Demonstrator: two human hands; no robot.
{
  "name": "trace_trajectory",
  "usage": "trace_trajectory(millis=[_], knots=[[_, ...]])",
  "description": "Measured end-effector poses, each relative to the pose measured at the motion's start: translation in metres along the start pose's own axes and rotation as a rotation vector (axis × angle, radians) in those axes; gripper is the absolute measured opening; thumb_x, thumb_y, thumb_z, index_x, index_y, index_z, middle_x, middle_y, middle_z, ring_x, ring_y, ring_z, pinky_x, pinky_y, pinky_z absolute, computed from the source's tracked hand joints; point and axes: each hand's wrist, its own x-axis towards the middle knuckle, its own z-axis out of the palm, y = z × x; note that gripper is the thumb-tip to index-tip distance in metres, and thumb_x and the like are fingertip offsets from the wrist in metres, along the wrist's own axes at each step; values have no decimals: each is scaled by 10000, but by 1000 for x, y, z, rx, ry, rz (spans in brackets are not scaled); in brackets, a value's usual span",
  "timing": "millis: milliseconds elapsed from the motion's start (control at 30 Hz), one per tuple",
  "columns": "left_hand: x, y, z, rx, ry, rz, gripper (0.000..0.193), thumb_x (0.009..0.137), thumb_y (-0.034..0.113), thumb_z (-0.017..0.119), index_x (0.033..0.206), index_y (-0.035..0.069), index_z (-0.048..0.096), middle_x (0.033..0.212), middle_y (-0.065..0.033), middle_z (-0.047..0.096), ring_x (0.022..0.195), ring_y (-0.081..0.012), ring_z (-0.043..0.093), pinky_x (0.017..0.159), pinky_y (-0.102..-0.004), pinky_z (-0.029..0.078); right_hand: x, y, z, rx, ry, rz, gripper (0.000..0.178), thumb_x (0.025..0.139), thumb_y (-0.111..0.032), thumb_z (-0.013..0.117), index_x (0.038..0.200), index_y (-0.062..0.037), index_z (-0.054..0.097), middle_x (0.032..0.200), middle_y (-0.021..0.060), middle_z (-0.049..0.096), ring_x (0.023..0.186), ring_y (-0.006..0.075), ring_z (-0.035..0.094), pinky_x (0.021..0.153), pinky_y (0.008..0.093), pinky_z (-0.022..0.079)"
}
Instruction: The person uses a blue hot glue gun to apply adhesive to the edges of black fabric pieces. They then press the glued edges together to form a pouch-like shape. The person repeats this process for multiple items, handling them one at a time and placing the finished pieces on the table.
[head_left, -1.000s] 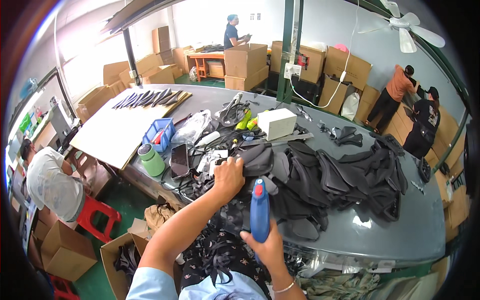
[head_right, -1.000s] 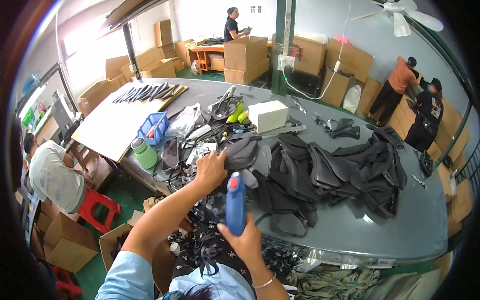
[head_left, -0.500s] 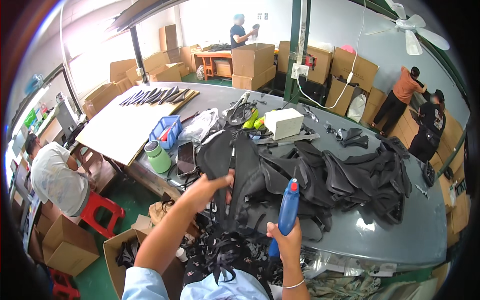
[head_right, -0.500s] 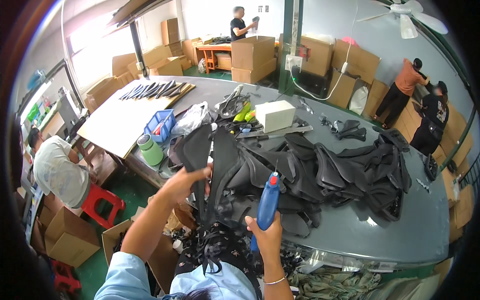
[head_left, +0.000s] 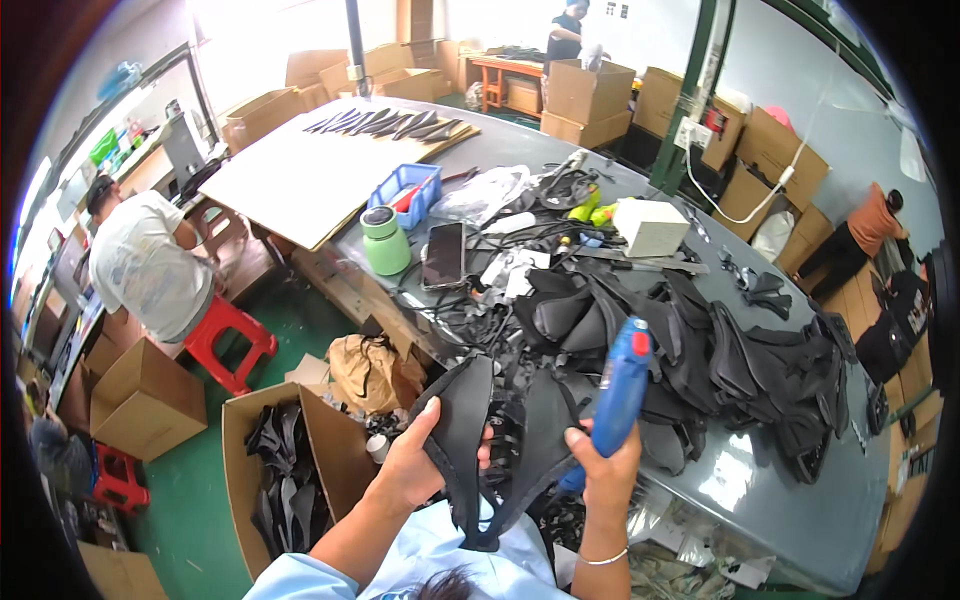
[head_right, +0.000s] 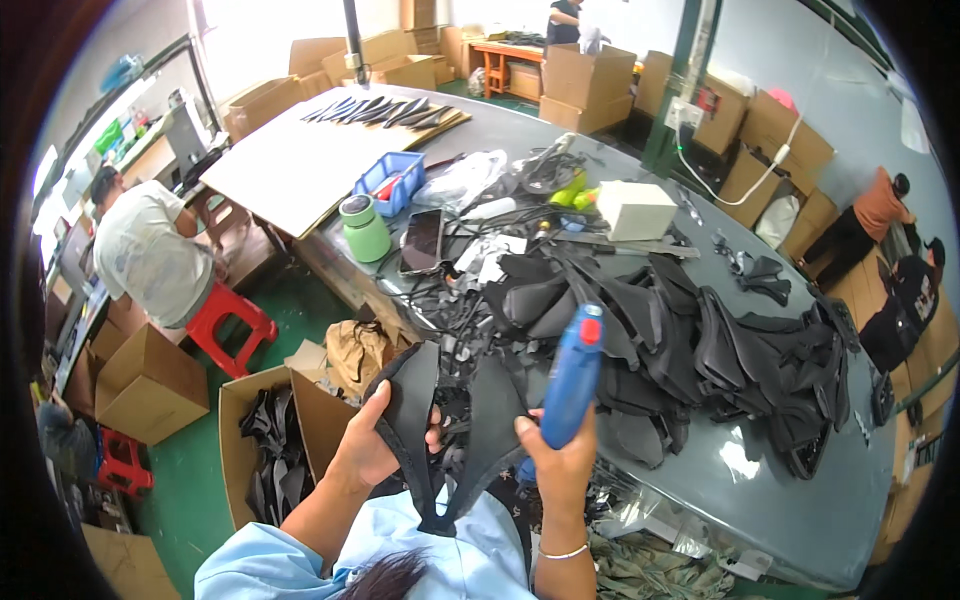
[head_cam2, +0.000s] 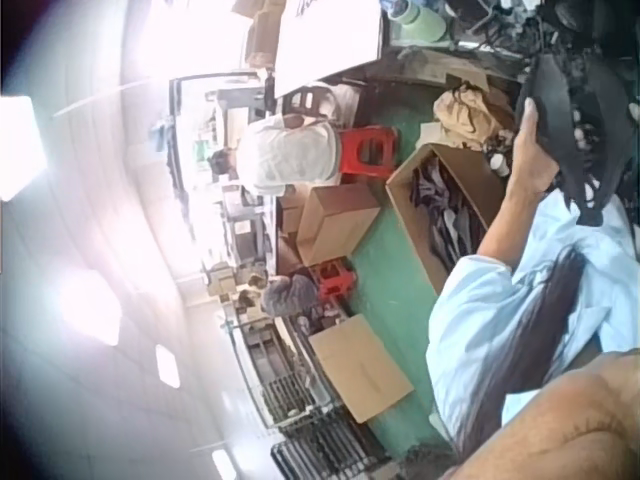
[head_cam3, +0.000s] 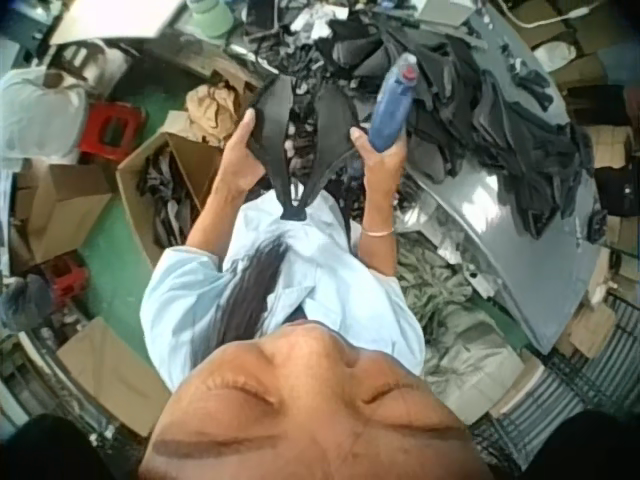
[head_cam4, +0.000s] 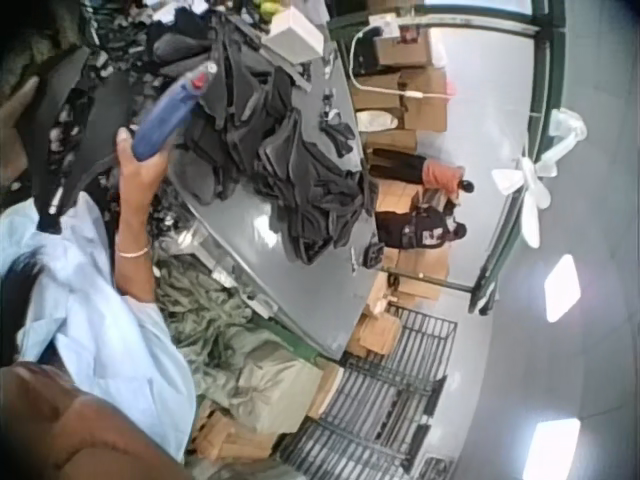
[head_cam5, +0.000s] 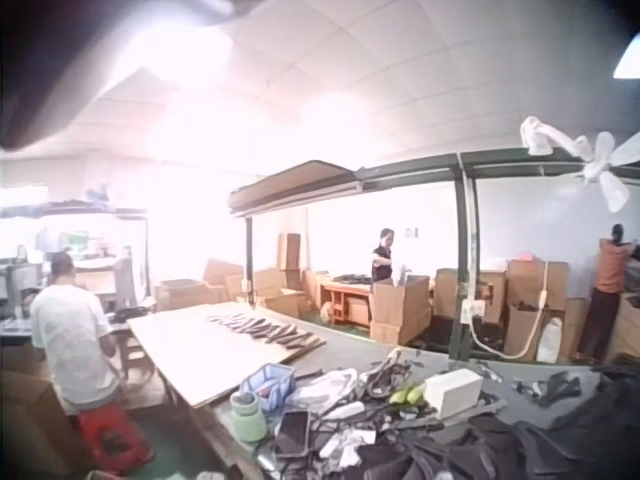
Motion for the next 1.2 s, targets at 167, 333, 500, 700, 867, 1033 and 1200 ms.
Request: trace_trajectory(millis=[167, 333, 500, 700, 867, 1033, 1200], knots=[[-17, -7, -5, -74, 83, 123, 564, 931, 505, 389, 1136, -6, 515, 960, -156, 593, 802, -261, 583, 766, -407, 466, -11, 2, 10, 25, 6, 11, 407, 664, 30, 691, 1030, -16, 516, 879, 46, 548, 821, 127, 549, 740, 249, 446], [-25, -12, -2, -10, 140, 398, 675, 904, 571, 406, 1243, -12, 447, 1141, -129, 553, 958, -229, 561, 884, -371, 438, -33, 4, 16, -204, -206, -20, 485, 662, -161, 825, 961, -12, 474, 705, 49, 630, 634, 124, 606, 612, 282, 499], [-21, -27, -3, 82, 103, 708, 932, 765, 759, 402, 1311, 5, 377, 1261, -103, 479, 1095, -195, 512, 959, -368, 400, -77, -1, 28, -722, -529, -123, 593, 647, -334, 819, 1030, -31, 483, 771, 189, 628, 676, 333, 630, 596, 390, 503], [-25, -37, -2, 205, 147, 890, 985, 729, 773, 428, 1366, 33, 300, 1291, -91, 446, 1151, -185, 472, 993, -364, 369, -95, 3, 33, -739, -593, -201, 593, 645, -364, 808, 1019, -23, 500, 760, 206, 621, 690, 389, 620, 602, 429, 497], [-21, -58, -19, 340, 227, 941, 1038, 698, 831, 302, 1352, 25, 306, 1244, -72, 480, 1105, -162, 491, 930, -328, 410, -95, -2, 34, -692, -626, -201, 571, 649, -339, 808, 1008, -22, 496, 753, 201, 620, 689, 383, 622, 609, 422, 500], [-17, -79, -47, 407, 280, 886, 1093, 643, 872, 283, 1346, 36, 329, 1256, -65, 483, 1095, -150, 501, 923, -318, 427, -95, -13, 35, -659, -645, -234, 556, 643, -312, 816, 989, -20, 492, 750, 197, 616, 696, 381, 624, 605, 421, 497], [-24, -69, -27, 384, 250, 886, 1104, 645, 870, 303, 1359, 28, 309, 1284, -69, 456, 1121, -153, 486, 961, -335, 401, -94, -14, 35, -640, -635, -266, 580, 630, -316, 828, 993, -16, 490, 746, 191, 611, 698, 381, 625, 602, 416, 497]])
